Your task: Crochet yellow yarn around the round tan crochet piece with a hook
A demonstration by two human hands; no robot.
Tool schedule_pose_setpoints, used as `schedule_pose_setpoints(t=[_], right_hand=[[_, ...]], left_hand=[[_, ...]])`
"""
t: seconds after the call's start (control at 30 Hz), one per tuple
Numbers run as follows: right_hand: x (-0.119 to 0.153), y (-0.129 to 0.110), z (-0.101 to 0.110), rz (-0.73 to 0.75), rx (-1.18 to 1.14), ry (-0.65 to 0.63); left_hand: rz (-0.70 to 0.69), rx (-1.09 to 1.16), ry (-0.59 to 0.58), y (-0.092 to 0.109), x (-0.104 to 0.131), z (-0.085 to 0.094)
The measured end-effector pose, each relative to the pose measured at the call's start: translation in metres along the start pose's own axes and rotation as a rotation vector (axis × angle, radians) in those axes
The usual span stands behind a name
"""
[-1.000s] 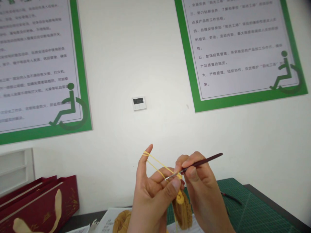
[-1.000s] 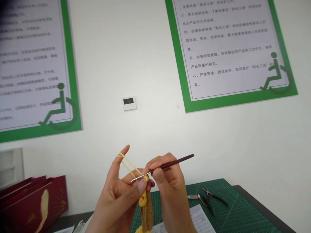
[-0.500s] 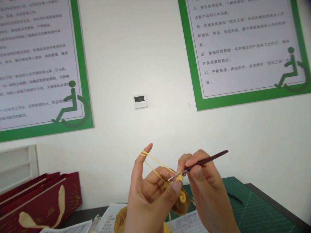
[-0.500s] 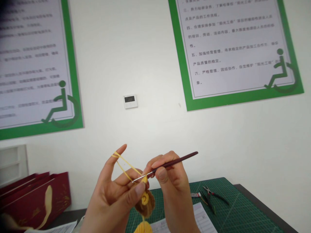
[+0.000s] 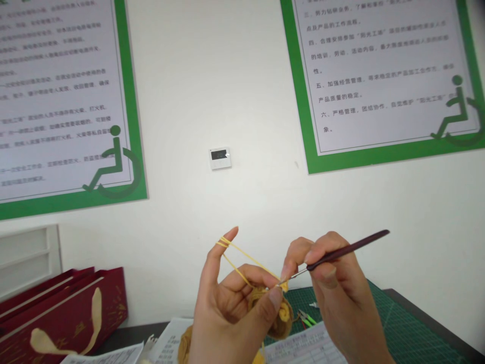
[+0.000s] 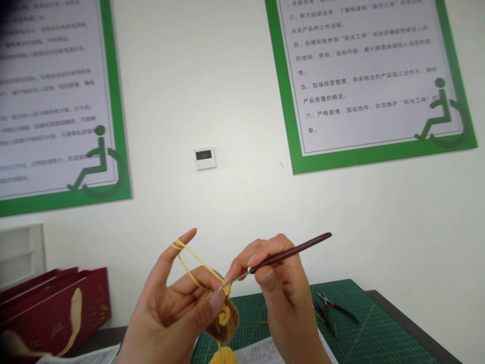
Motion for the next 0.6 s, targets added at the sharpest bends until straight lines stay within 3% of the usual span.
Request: schedule_pose_setpoints(t=[0.33,0.6], right_hand=[[0.006,-0.024,-0.004,0.299,0.308,-0.093],[0.019,-0.054,-0.025,0.583,0.75,-0.2]], left_hand=[[-0.008,-0.042,0.018,0.0,-0.002,0.0],[0.007,-0.047,0.004,-0.002,-0.003,0.003]])
Point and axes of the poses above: each hand's wrist, its own x-axis away from the middle knuckle, its own z-axis out of the back of the hand, y = z × x, the point moved 8 cm from there along -x, towards the middle knuckle, and after that the axes turned 14 degrees about -z, right-handed, at the moved point
